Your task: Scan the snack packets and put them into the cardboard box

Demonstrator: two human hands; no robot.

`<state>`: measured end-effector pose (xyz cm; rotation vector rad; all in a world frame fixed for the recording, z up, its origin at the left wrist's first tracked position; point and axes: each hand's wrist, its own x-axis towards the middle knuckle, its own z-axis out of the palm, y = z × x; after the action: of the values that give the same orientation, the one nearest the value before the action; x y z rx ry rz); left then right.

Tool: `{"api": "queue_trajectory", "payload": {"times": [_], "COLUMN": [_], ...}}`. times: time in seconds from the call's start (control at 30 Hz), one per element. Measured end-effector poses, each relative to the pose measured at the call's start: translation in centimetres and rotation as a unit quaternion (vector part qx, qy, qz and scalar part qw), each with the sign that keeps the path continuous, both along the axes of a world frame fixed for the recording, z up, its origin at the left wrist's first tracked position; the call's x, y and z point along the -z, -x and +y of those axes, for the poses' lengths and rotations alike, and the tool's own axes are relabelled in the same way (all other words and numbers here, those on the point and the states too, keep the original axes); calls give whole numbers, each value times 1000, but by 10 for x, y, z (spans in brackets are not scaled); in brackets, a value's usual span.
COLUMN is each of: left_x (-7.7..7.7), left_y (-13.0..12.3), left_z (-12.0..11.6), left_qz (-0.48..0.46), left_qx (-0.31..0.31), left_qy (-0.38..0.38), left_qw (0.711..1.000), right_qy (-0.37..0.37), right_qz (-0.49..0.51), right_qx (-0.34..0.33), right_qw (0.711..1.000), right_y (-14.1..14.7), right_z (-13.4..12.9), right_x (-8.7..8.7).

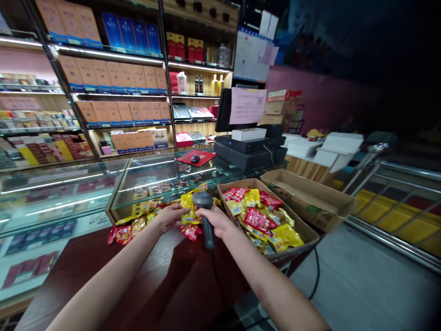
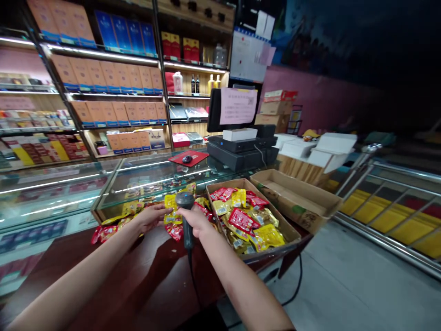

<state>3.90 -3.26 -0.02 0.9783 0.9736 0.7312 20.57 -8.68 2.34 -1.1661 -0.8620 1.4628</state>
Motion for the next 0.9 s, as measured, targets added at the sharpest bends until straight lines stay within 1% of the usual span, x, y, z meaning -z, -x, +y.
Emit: {"api": "queue_trajectory", "payload": {"times": [0.13,0.2,0.27,0.33,0.43,0.53,0.6,0.7,0.8,0.9], "left_x": [-12,-19,-27,-35,-43,-44,-41,-36,-33,-30], "left_y": [-51,-82,-117,-152,-198,-228,-235,-229,-207,-169], "left_z": [20,30,38,43,47,48,48,50,51,53], "left_qz": [-2,-5,-17,-30,-31,-11,-3,-6,-9,-12], "left_qx": [8,17,40,63,74,92,101,101,79,52], "left_qy": [-4,-4,-6,-15,-31,-38,-38,-32,-28,-26], "left_qw": [1000,1000,999,997,996,995,994,994,996,998], "right_qy": [-19,-18,-14,-19,-54,-76,-74,-72,-84,-87], "right_qz": [15,17,20,29,34,12,-2,-10,-9,-7], "right_qx": [44,69,95,127,185,229,241,248,227,175], "right_qw": [999,997,995,991,981,970,968,966,970,981], "right_y": [-44,-72,-102,-132,-172,-201,-211,-211,-193,-162], "right_z": [4,5,6,5,2,-4,-7,-11,-10,-6], "right_x": [-15,-21,-26,-31,-38,-42,-43,-44,-45,-46]}}
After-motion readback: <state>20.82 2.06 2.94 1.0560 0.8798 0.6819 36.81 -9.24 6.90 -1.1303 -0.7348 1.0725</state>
